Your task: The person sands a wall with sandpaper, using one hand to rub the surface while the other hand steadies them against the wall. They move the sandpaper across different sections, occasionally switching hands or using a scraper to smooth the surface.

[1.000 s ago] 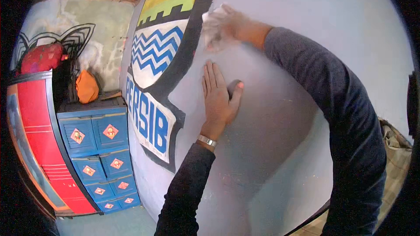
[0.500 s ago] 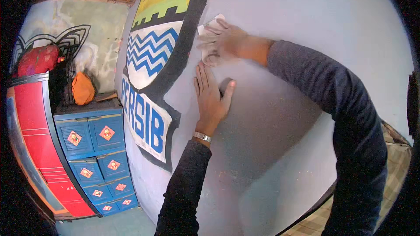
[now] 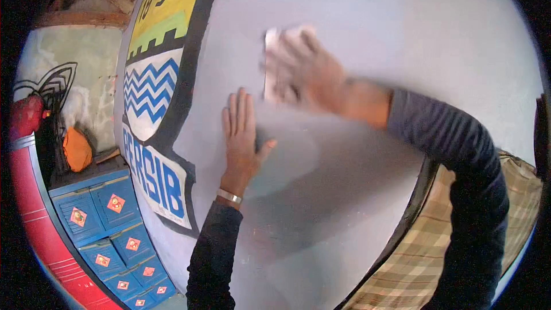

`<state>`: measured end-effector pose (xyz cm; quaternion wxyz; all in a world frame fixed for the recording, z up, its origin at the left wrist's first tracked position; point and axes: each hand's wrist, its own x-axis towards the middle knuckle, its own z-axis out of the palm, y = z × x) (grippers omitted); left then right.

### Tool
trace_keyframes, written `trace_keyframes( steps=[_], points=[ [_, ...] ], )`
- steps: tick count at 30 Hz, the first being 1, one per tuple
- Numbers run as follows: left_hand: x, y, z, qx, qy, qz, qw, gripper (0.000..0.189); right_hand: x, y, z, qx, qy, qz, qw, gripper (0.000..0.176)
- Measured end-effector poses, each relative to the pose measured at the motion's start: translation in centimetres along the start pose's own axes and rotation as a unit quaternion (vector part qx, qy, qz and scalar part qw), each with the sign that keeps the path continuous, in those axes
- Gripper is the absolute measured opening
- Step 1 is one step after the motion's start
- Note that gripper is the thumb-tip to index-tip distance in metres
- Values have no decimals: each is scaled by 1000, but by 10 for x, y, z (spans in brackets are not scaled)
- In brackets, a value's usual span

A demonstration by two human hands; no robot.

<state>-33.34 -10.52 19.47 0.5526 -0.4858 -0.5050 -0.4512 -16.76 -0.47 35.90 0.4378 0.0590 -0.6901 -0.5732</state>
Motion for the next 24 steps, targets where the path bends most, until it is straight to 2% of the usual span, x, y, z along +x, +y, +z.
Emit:
trace_keyframes(
  steps=[1,2,3,4,5,6,8,9,10,12,13,14,15,16,18,19,20,21,23,24],
  points=[
    [5,9,4,-26,-4,20,999,113,-29,-17,10,-17,44,-92,995,58],
    [10,24,6,-31,-1,25,999,113,-48,-19,16,-35,84,-182,979,59],
    [15,41,5,-51,-12,34,998,117,-55,-6,3,-42,79,-178,980,59],
    [19,57,5,-73,-24,41,996,122,-62,8,-20,74,59,-148,985,63],
    [22,70,8,-36,-49,49,997,126,-69,21,-39,187,35,-116,975,67],
    [26,79,12,-47,-45,51,997,126,-77,28,-51,179,26,-116,977,67],
    [33,94,16,-3,-54,82,995,124,-97,30,-68,77,-4,-27,997,62],
    [37,106,12,-44,-60,87,993,122,-122,21,-71,90,-52,-79,991,60],
    [36,112,10,-42,-76,110,990,122,-135,20,-78,84,-58,-74,992,60],
    [30,125,10,19,-121,146,982,123,-162,30,-100,220,-171,-170,945,59],
    [27,128,11,-1,-119,163,979,123,-156,53,-117,170,-125,-122,970,62],
    [25,127,11,-9,-112,135,984,123,-161,63,-124,157,-140,-106,972,62],
    [24,128,11,-18,-104,104,989,124,-167,72,-131,93,-121,-4,988,64],
    [26,132,10,-40,-100,114,988,124,-171,79,-137,26,-100,93,990,65],
    [35,144,5,76,-144,123,979,123,-193,59,-140,49,-152,44,986,66],
    [41,152,4,53,-139,141,979,123,-198,66,-140,80,-145,31,986,66],
    [47,160,3,91,-159,141,973,122,-206,76,-142,112,-136,19,984,66],
    [53,168,4,130,-178,141,965,121,-213,90,-149,94,-149,37,984,66],
    [60,183,8,124,-163,153,967,120,-226,118,-164,-55,-87,197,975,66],
    [63,190,11,134,-155,146,968,119,-237,118,-170,-67,-97,205,972,66]
  ],
)
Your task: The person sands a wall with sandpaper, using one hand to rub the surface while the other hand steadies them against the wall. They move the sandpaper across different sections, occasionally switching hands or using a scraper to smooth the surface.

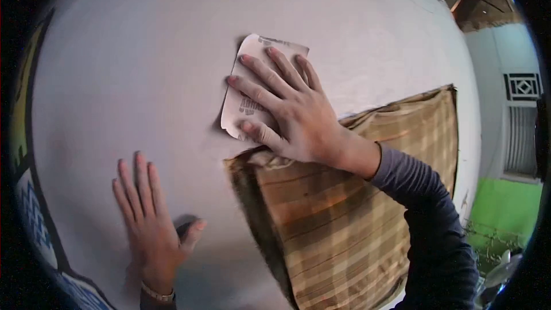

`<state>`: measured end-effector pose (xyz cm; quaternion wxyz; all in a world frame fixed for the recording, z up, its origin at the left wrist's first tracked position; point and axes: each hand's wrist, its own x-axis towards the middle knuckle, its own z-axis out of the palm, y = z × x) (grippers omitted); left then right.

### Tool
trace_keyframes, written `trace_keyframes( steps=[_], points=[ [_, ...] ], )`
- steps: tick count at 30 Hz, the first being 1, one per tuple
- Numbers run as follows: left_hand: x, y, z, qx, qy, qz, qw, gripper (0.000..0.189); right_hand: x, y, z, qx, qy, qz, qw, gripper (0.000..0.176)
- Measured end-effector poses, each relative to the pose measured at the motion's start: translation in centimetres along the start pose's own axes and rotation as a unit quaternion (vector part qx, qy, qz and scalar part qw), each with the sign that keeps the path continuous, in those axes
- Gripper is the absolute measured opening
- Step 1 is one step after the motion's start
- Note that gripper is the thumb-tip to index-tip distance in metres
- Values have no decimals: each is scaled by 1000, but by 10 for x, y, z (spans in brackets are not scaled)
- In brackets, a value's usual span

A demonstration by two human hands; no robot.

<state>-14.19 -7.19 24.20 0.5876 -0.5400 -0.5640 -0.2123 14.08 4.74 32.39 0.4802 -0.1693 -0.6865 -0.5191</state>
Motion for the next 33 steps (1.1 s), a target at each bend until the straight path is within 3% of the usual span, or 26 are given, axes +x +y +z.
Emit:
trace_keyframes(
  steps=[4,6,8,11,12,13,14,16,18,19,20,23,26,30,32,33],
  points=[
    [25,20,0,-5,16,27,999,115,-52,34,-11,20,-35,6,999,63],
    [31,27,1,-17,31,46,998,113,-73,98,-16,5,29,105,994,63],
    [38,33,1,-28,53,29,998,109,-109,161,-15,-57,83,270,958,62],
    [60,50,-3,-39,91,45,994,107,-126,182,4,-89,142,297,940,57],
    [71,59,-9,-29,96,43,994,108,-105,139,-32,16,91,289,953,53],
    [83,71,-12,-14,93,54,994,105,-105,122,-25,7,124,191,974,49],
    [90,81,-17,-22,97,65,993,105,-105,105,-23,7,104,110,988,54],
    [103,99,-27,-31,70,105,992,101,-118,84,-20,42,40,71,996,64],
    [101,109,-23,-46,80,125,988,99,-143,144,-27,-27,78,133,988,60],
    [93,109,-22,-41,79,123,988,98,-157,172,-44,7,89,171,981,57],
    [89,108,-21,-36,76,118,990,99,-176,199,-49,-25,69,248,966,56],
    [96,111,-17,-19,72,120,990,101,-241,303,-45,-98,75,374,919,67],
    [108,123,-18,10,69,127,989,103,-224,289,-48,-67,67,461,882,70],
    [118,141,-14,4,88,139,986,102,-210,212,-52,-35,-19,194,980,71],
    [116,142,-7,17,100,131,986,100,-220,230,-60,-75,-35,183,980,72],
    [118,143,-6,21,99,136,986,100,-231,249,-58,-81,3,229,970,70]
  ],
)
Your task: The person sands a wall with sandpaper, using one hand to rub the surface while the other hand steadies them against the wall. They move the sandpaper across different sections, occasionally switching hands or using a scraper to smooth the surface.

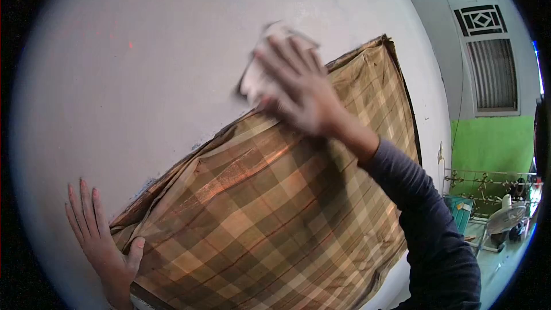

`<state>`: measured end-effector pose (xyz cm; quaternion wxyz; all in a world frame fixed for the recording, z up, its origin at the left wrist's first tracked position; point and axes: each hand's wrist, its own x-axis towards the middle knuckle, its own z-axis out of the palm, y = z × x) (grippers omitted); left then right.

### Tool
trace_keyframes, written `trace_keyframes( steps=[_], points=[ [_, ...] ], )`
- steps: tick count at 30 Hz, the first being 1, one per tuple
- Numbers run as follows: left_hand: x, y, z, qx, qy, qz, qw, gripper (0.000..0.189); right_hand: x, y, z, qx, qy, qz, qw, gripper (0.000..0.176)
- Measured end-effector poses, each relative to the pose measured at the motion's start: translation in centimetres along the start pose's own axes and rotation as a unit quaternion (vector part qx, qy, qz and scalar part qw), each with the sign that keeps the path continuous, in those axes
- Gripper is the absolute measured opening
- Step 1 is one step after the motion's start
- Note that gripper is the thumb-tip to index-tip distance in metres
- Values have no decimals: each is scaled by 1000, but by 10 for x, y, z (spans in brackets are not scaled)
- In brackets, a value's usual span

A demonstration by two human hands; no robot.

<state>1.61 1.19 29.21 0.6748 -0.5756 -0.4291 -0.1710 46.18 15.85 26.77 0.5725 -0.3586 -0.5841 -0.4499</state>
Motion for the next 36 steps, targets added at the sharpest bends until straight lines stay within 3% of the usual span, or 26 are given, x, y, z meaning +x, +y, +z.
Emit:
trace_keyframes(
  steps=[3,5,6,7,8,9,11,16,19,21,22,23,24,26,27,29,31,32,33,35,36],
  points=[
    [-1,4,2,-20,20,-4,1000,100,1,62,20,28,84,150,985,67],
    [3,5,1,-25,19,12,999,103,6,64,48,-92,94,154,979,63],
    [5,5,-1,-26,23,11,999,103,15,16,24,-43,92,137,985,58],
    [7,6,-3,-26,22,9,999,104,22,-19,-1,80,70,57,993,53],
    [9,7,-5,-24,22,6,999,105,26,-44,-11,79,-4,-27,996,58],
    [9,9,-6,-21,27,4,999,105,18,-65,6,82,22,-102,991,62],
    [5,12,-8,-11,-7,-15,1000,106,15,-71,1,116,-10,-94,989,64],
    [8,35,-7,7,-1,-12,1000,109,21,49,13,15,75,88,993,64],
    [10,34,-10,19,-5,-12,1000,110,35,124,25,3,47,215,975,69],
    [13,40,-13,26,-11,-4,1000,109,47,115,49,-104,48,197,974,68],
    [15,43,-14,24,-11,-12,1000,110,49,58,20,-9,80,160,984,65],
    [17,45,-15,23,-9,-22,999,111,45,46,30,-4,100,-12,995,65],
    [17,47,-13,23,-8,-23,999,111,41,-4,-8,46,38,-44,997,70],
    [16,46,-8,7,11,-27,1000,113,18,-40,-3,113,9,-194,974,69],
    [15,46,-6,5,12,-22,1000,113,19,-31,-2,112,9,-189,976,69],
    [13,45,-1,17,12,-26,999,114,32,6,-2,58,6,-130,990,71],
    [16,46,-1,12,18,-21,1000,114,44,66,-5,98,41,12,994,73],
    [16,47,-1,7,20,-24,999,115,48,104,19,-23,80,104,991,74],
    [17,50,0,2,19,-22,1000,115,51,113,4,58,64,189,978,81],
    [24,54,1,16,46,-26,998,116,49,100,9,42,44,251,966,89],
    [27,57,-1,20,45,-26,998,116,43,76,14,17,58,215,975,93]
  ],
)
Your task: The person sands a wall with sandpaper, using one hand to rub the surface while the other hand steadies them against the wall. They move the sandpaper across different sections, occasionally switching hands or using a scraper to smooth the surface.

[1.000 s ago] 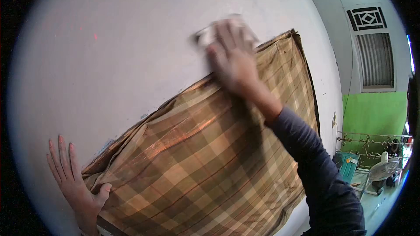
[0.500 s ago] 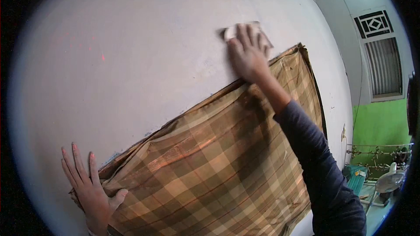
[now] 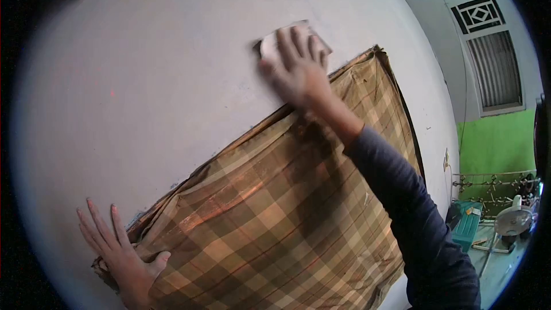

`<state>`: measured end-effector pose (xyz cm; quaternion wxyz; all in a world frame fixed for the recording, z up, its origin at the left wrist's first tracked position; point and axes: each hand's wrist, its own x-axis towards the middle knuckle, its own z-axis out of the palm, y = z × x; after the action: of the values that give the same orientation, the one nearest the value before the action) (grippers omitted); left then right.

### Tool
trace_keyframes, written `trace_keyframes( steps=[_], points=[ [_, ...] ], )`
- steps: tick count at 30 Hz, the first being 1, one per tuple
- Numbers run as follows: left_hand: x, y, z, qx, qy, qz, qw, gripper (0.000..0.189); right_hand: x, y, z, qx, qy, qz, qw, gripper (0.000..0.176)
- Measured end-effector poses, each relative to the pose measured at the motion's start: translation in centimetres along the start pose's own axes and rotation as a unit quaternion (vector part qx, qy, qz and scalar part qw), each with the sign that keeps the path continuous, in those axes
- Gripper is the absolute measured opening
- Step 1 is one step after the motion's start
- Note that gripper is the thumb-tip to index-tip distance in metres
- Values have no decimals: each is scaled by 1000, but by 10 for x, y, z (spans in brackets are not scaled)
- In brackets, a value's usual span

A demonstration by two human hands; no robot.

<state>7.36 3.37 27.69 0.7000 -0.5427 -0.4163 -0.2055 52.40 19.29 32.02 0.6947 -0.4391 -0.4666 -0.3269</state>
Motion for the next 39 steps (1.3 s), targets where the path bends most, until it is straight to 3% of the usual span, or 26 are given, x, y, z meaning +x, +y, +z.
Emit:
trace_keyframes(
  steps=[2,4,6,8,11,12,13,15,16,17,18,19,20,23,25,27,29,30,33,34,35,37,38,39],
  points=[
    [3,7,-6,-18,-26,-16,999,118,-38,-54,-24,-38,-58,-137,988,113],
    [-1,12,-9,-40,-27,-20,999,118,-58,-69,-20,-23,-58,-226,972,109],
    [-2,20,-14,-58,-36,-14,998,118,-66,-64,-20,9,-57,-240,969,107],
    [-6,42,-25,-93,-64,17,993,115,-67,-65,-20,49,-68,-230,970,94],
    [-8,61,-34,-188,-75,8,979,108,-104,-106,-25,17,-107,-250,962,80],
    [-7,63,-38,-282,-39,-13,959,95,-118,-121,-35,68,-153,-288,943,77],
    [-11,65,-36,-284,-41,-11,958,95,-135,-139,-46,119,-198,-322,918,74],
    [-27,70,-25,-421,10,-43,906,83,-173,-172,-56,323,-218,-329,860,59],
    [-35,74,-26,-442,87,-42,892,61,-202,-186,-56,407,-247,-293,829,59],
    [-49,70,-30,-445,80,-41,891,61,-230,-195,-55,488,-276,-251,789,60],
    [-67,62,-34,-397,86,15,914,47,-248,-196,-57,491,-280,-243,789,60],
    [-85,57,-37,-347,92,71,931,33,-266,-190,-63,421,-261,-336,801,62],
    [-107,54,-38,-351,81,71,930,33,-282,-184,-67,349,-239,-424,801,65],
    [-176,59,-39,-379,25,124,917,29,-326,-176,-80,357,-340,-395,775,57],
    [-225,86,-46,-476,-94,1,874,11,-382,-170,-86,391,-396,-344,757,57],
    [-292,111,-49,-480,-125,11,868,9,-456,-166,-98,431,-432,-262,748,62],
    [-350,152,-63,-525,-137,-47,839,9,-521,-151,-127,406,-478,-178,758,63],
    [-390,173,-71,-557,-203,-83,801,9,-552,-142,-144,367,-516,-109,766,64],
    [-489,242,-104,-666,-348,-166,638,11,-644,-113,-195,278,-587,-22,760,70],
    [-510,254,-119,-657,-468,-156,570,19,-662,-103,-214,246,-642,37,725,69],
    [-532,264,-129,-637,-576,-140,493,28,-680,-92,-230,191,-726,71,656,64],
    [-602,292,-140,-650,-592,-148,453,35,-742,-62,-252,171,-740,186,623,55],
    [-634,302,-153,-659,-602,-154,423,42,-749,-56,-261,74,-783,210,580,49],
    [-649,312,-162,-648,-613,-157,423,41,-783,-34,-278,114,-753,207,614,45]
  ],
)
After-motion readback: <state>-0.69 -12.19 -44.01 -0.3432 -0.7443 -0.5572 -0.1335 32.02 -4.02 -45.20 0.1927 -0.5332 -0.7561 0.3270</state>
